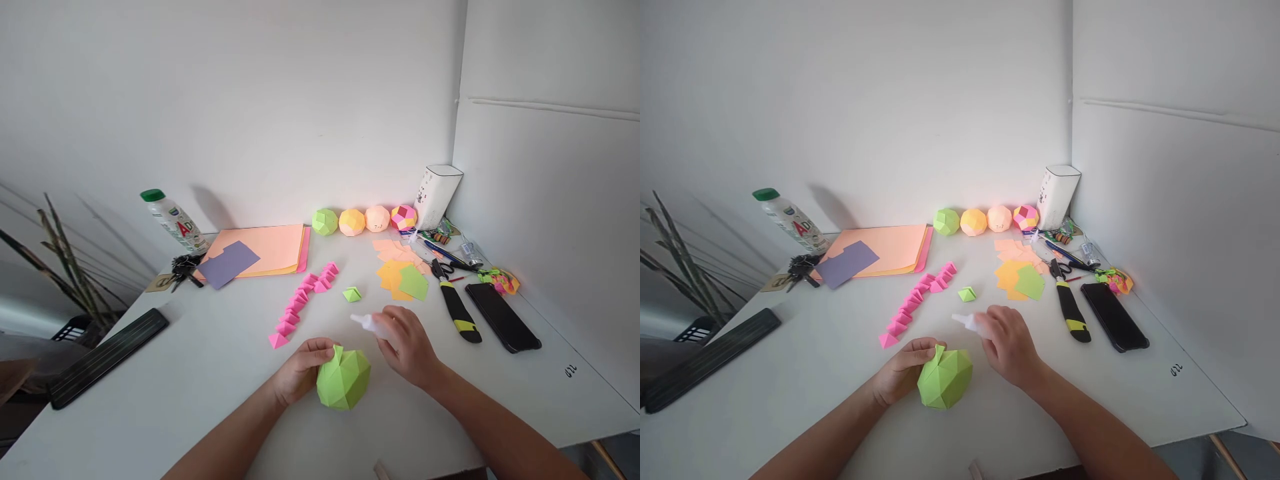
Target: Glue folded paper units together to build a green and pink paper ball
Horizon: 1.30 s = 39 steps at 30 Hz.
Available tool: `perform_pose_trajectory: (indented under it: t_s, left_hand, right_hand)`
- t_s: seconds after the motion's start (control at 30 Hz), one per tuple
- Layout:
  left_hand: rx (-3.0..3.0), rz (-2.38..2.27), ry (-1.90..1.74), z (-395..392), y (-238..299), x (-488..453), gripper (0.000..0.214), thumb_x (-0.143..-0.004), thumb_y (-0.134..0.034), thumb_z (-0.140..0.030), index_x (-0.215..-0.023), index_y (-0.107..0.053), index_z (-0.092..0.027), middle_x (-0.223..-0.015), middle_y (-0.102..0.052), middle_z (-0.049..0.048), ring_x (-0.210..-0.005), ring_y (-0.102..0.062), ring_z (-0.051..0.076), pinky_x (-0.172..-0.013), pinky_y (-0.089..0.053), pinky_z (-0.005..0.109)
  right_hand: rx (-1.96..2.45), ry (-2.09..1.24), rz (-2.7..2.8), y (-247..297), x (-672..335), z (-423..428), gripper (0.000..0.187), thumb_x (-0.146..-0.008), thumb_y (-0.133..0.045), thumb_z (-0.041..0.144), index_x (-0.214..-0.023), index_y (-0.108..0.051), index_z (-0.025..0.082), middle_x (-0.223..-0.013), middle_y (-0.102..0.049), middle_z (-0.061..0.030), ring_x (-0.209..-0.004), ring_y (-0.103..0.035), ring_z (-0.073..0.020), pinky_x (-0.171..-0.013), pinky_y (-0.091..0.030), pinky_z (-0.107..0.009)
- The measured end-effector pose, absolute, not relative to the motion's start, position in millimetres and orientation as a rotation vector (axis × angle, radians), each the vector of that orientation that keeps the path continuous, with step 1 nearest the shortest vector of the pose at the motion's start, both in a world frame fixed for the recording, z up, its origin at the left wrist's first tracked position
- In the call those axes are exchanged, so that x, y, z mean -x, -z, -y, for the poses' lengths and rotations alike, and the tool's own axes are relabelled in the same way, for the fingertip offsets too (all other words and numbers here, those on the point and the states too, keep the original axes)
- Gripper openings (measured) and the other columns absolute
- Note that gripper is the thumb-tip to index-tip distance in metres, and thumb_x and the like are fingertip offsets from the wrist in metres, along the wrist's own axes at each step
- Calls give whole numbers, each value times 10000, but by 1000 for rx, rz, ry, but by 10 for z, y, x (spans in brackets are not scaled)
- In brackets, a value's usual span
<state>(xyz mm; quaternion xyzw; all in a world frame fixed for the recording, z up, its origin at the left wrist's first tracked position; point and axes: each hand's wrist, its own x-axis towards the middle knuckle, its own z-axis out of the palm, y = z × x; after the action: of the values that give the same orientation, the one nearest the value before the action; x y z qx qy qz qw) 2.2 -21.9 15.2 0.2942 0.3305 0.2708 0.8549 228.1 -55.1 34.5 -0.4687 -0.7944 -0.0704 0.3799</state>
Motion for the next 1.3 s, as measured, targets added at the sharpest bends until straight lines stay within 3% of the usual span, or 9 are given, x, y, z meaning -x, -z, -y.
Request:
perform_pose_trajectory:
  t_s: [0.2, 0.43, 0.63, 0.73, 0.83, 0.93, 1.07, 1.2, 1.3]
  left_hand:
    - [-730, -556, -532, 239, -154, -20, 154, -648, -755, -266, -630, -688, -129, -638, -552, -1, -589, -495, 111, -566, -334, 251]
    - [-848, -439, -472, 229, -107, -21, 169, -685, -723, -275, -619, -689, -123, -694, -577, 32, -610, -500, 127, -554, -325, 256]
    - [-861, -464, -474, 243, -118, -17, 156, -677, -728, -278, -626, -711, -131, -716, -601, 47, -640, -517, 142, -587, -353, 265]
    - [-859, -473, -473, 248, -122, -22, 154, -671, -730, -280, -623, -718, -135, -714, -606, 47, -638, -519, 145, -588, -354, 268]
    - [-853, -489, -469, 243, -119, -26, 152, -660, -737, -285, -629, -724, -136, -717, -607, 46, -626, -511, 141, -576, -348, 265]
    - [-861, -488, -468, 236, -123, -23, 141, -665, -734, -277, -638, -727, -139, -720, -610, 44, -634, -506, 140, -582, -344, 266]
    - [-885, -476, -450, 238, -145, -15, 141, -672, -735, -280, -643, -725, -142, -710, -606, 38, -643, -500, 141, -608, -348, 273]
    - [-910, -488, -423, 245, -159, -10, 170, -658, -752, -309, -654, -724, -141, -713, -611, 45, -677, -507, 155, -650, -362, 287]
    - [-934, -496, -380, 246, -160, -3, 193, -655, -754, -330, -668, -722, -140, -717, -614, 49, -688, -512, 165, -665, -369, 296]
  right_hand:
    - [1339, -531, 1629, -260, -2281, 524, 266, -855, -548, 282, -1110, -498, 225, -1008, -607, -66, -905, -601, -202, -766, -515, -317]
    - [1427, -536, 1636, -123, -2277, 447, 224, -818, -583, 292, -1026, -536, 223, -1011, -638, -69, -928, -612, -216, -825, -499, -350]
    - [1504, -615, 1630, -24, -2287, 418, 411, -835, -557, 324, -1204, -429, 197, -1076, -623, -105, -950, -619, -219, -843, -509, -397]
    - [1491, -475, 1692, -50, -2300, 420, 552, -828, -566, 315, -1309, -332, 182, -1166, -573, -150, -1043, -587, -256, -866, -503, -443]
    - [1325, -50, 1716, -185, -2309, 466, 524, -813, -551, 197, -1303, -369, 171, -1207, -517, -177, -1149, -501, -298, -908, -463, -496]
    - [1039, 176, 1672, -360, -2272, 577, 371, -792, -518, 79, -1144, -520, 195, -937, -580, -103, -898, -568, -249, -745, -504, -425]
    - [1003, -466, 1796, -441, -2130, 718, 141, -857, -482, 155, -915, -607, 186, -704, -586, -28, -658, -545, -163, -608, -463, -303]
    - [1229, -1473, 1541, -364, -2032, 728, 336, -861, -516, 448, -742, -618, 151, -651, -571, -3, -590, -496, -118, -539, -385, -241]
    - [1261, -1845, 1256, -334, -2039, 703, 366, -742, -659, 509, -732, -633, 143, -641, -564, 19, -591, -483, -99, -555, -362, -226]
